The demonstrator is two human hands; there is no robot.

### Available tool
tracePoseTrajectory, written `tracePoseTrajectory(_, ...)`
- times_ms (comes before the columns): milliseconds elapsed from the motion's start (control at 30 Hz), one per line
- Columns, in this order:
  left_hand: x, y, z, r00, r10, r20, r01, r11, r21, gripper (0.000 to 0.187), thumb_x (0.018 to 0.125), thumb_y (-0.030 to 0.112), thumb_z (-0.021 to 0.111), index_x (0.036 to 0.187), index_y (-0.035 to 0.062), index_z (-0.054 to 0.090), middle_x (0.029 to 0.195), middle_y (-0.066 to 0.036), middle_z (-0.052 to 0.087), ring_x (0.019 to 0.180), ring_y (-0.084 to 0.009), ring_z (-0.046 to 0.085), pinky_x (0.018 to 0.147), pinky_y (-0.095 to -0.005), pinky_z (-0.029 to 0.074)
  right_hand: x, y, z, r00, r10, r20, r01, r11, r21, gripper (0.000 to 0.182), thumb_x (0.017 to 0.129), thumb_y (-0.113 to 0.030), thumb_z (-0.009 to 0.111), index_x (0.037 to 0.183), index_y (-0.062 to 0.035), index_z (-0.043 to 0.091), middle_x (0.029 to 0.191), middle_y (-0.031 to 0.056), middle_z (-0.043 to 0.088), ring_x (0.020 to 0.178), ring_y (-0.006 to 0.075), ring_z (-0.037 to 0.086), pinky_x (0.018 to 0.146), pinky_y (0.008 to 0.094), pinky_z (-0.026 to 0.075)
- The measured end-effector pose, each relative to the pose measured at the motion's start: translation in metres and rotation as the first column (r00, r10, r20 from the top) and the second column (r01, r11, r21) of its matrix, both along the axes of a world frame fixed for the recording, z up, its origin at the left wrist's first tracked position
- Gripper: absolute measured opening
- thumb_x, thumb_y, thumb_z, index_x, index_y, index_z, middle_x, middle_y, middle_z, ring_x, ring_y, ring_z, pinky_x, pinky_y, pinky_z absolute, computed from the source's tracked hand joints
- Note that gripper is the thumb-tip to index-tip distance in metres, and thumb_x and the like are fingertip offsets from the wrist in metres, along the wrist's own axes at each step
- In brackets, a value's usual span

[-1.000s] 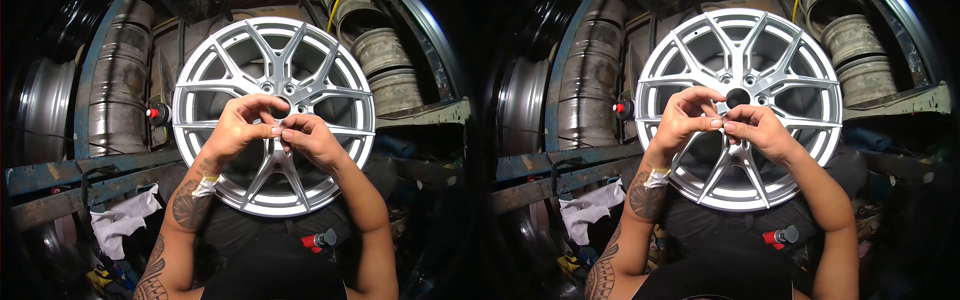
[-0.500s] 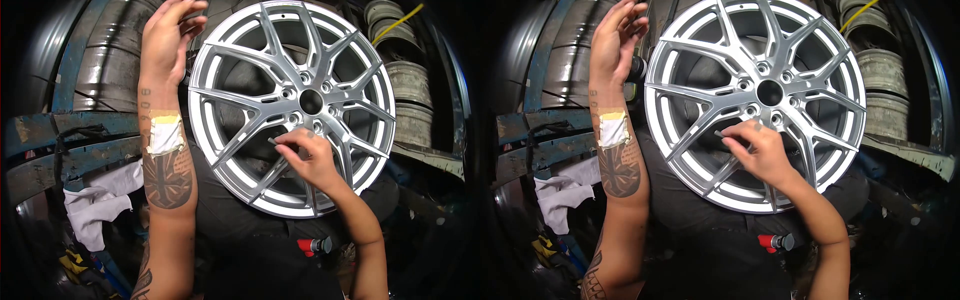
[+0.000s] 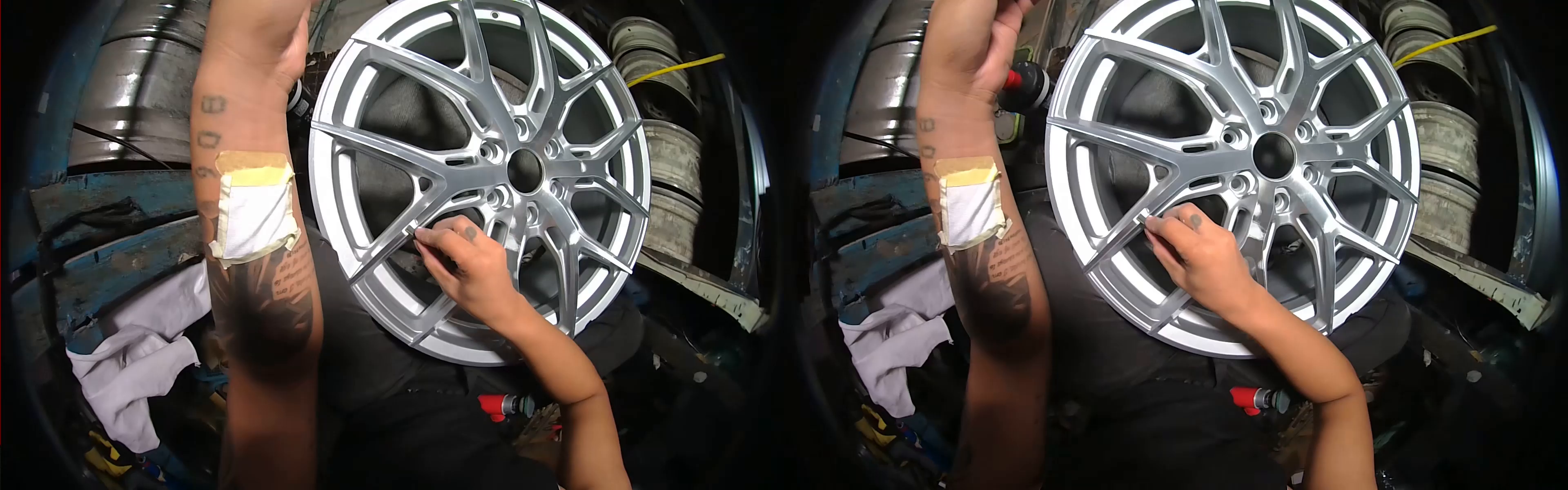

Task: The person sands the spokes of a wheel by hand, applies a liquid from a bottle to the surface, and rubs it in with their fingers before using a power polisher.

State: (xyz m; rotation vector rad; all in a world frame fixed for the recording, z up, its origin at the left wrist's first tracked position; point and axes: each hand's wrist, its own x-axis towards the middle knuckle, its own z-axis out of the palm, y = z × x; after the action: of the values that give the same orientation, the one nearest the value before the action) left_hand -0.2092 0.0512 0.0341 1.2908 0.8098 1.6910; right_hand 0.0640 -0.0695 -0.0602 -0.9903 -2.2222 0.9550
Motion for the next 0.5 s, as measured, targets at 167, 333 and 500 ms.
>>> tracePoseTrajectory(167, -0.004, -0.002, 0.001, 0.999, -0.021, 0.045, 0.021, 1.000, 0.009, 0.041, 0.101, 0.031, 0.065, 0.131, 0.0031, 0.064, 0.113, -0.007, 0.071, 0.094, -0.0136, 0.065, 0.087, -0.0280, 0.052, 0.001, -0.004, 0.001, 0.999, -0.009, 0.031, 0.009, 1.000, -0.013, 0.023, 0.083, 0.004, 0.080, 0.104, -0.0026, 0.074, 0.090, 0.0088, 0.068, 0.076, 0.0216, 0.069, 0.065, 0.0324, 0.055)
tracePoseTrajectory(333, 0.000, 0.005, -0.008, 1.000, -0.003, 0.022, 0.001, 0.995, 0.095, 0.043, 0.099, 0.031, 0.069, 0.131, 0.0022, 0.064, 0.114, -0.008, 0.071, 0.096, -0.0149, 0.065, 0.088, -0.0287, 0.052, 0.002, -0.005, 0.001, 0.999, -0.029, 0.016, 0.030, 0.997, -0.064, 0.021, 0.086, -0.001, 0.078, 0.106, -0.0029, 0.072, 0.093, 0.0108, 0.066, 0.077, 0.0289, 0.068, 0.067, 0.0394, 0.056)
tracePoseTrajectory(500, 0.001, 0.009, -0.014, 0.999, 0.023, -0.029, -0.019, 0.990, 0.137, 0.047, 0.097, 0.031, 0.072, 0.131, 0.0013, 0.064, 0.114, -0.009, 0.071, 0.096, -0.0153, 0.065, 0.088, -0.0289, 0.052, 0.000, -0.003, 0.002, 0.999, -0.031, 0.028, 0.031, 0.999, -0.022, 0.023, 0.083, 0.004, 0.080, 0.104, -0.0022, 0.073, 0.090, 0.0097, 0.067, 0.078, 0.0242, 0.069, 0.066, 0.0332, 0.055)
